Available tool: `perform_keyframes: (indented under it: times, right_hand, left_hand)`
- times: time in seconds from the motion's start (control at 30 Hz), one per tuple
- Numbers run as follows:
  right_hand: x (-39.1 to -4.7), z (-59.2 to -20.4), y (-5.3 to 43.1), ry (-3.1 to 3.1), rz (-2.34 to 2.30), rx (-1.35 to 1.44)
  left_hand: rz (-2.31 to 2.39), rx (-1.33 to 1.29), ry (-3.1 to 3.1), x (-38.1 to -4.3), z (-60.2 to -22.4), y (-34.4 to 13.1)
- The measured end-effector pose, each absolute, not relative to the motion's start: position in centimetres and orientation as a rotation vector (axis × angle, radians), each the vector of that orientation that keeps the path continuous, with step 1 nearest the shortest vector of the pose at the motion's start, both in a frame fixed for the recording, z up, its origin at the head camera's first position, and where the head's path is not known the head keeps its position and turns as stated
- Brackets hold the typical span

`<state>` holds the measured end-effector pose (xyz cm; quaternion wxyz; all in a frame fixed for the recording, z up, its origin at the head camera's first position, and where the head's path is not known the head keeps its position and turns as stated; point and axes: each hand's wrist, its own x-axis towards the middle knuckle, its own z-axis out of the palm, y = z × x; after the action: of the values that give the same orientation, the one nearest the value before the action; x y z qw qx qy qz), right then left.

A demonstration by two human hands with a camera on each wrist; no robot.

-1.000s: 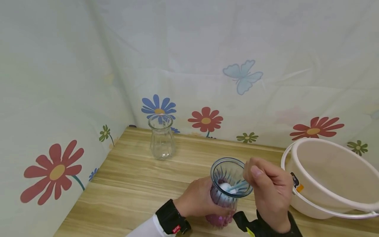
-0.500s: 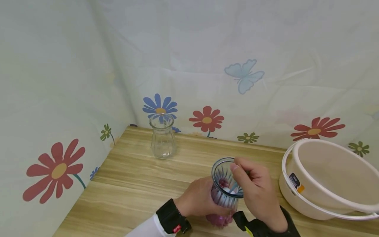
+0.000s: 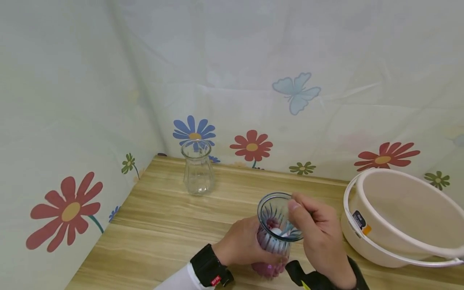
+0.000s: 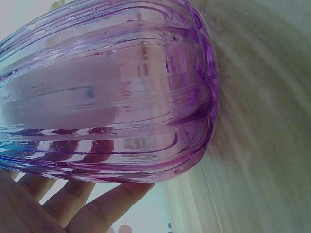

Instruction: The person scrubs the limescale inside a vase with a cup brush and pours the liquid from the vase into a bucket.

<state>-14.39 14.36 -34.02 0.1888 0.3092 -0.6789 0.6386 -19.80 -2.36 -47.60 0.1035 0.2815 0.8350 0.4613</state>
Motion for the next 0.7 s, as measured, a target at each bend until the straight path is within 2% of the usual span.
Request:
perform_keyframes:
  times: [0.47,0.7]
  right_hand:
    - [-14.52,-33.83,14.87,-1.222,2.156,1.175]
    - [-14.43,-33.43,15.24,-1.096,2.229,1.237]
  left_hand:
    - [1.308,0.825,2.546,-19.52,-47.33,-2.25]
    - [1.300,0.826,2.555,-19.47,-47.27,-2.27]
